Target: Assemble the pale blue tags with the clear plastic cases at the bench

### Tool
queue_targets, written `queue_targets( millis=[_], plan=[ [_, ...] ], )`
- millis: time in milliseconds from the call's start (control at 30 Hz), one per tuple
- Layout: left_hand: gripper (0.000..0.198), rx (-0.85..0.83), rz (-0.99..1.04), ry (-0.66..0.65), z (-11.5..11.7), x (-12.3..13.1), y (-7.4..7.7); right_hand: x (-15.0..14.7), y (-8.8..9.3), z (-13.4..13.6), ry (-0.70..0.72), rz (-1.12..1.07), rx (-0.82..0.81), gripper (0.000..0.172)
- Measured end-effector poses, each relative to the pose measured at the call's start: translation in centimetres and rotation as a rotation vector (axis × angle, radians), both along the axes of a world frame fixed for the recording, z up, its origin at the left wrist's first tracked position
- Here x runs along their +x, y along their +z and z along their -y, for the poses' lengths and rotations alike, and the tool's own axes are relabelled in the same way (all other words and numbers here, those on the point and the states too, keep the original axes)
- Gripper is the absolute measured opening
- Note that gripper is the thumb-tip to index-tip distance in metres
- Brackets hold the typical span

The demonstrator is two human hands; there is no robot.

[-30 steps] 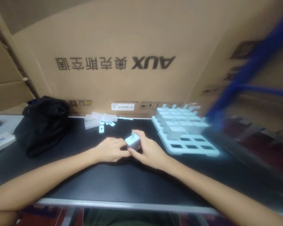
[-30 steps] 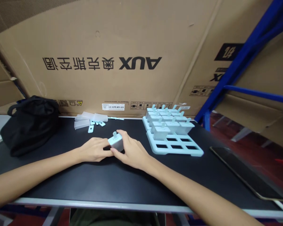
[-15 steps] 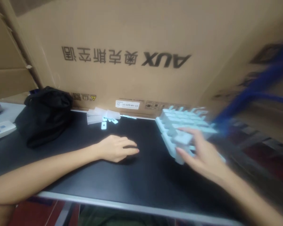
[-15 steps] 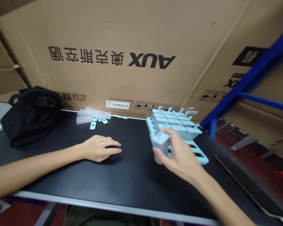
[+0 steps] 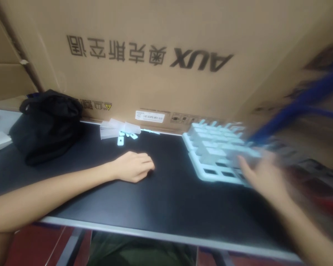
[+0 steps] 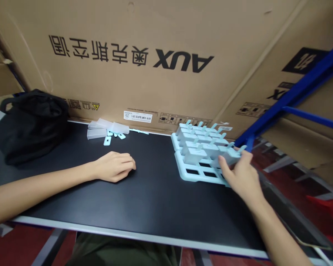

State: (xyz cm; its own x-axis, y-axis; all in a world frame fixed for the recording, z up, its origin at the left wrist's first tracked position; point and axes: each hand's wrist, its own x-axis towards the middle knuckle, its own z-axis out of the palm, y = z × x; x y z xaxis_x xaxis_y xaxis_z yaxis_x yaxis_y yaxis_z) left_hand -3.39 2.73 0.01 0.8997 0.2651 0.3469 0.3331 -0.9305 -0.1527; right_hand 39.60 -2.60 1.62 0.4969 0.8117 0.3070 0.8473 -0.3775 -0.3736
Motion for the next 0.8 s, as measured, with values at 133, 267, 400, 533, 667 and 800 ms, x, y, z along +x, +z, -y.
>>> queue_targets(
  millis=[133,267,400,533,667,800],
  plan=[
    [0.016,-0.03,0.005,0.006,-0.1,0.0,0.1,0.0,-0.2,0.1,-0.019,-0.032,-0.01,0.074],
    [0.017,-0.05,-0.004,0.021,-0.1,0.1,0.1,0.4,-0.4,0.0,-0.064,-0.001,-0.002,0.074],
    [0.018,-0.046,-0.008,0.026,0.0,0.1,0.2,0.7,-0.6,-0.1,-0.096,0.063,-0.032,0.077],
    [0.018,-0.037,-0.013,0.026,0.0,0.1,0.3,0.8,-0.6,0.0,-0.105,0.045,-0.169,0.08],
    [0.017,-0.039,-0.011,0.031,0.0,0.1,0.3,0.8,-0.6,0.4,0.017,0.137,-0.206,0.088],
    [0.017,-0.045,-0.002,0.055,-0.1,0.1,0.3,1.1,-0.9,0.8,0.117,0.228,-0.184,0.093]
  ],
)
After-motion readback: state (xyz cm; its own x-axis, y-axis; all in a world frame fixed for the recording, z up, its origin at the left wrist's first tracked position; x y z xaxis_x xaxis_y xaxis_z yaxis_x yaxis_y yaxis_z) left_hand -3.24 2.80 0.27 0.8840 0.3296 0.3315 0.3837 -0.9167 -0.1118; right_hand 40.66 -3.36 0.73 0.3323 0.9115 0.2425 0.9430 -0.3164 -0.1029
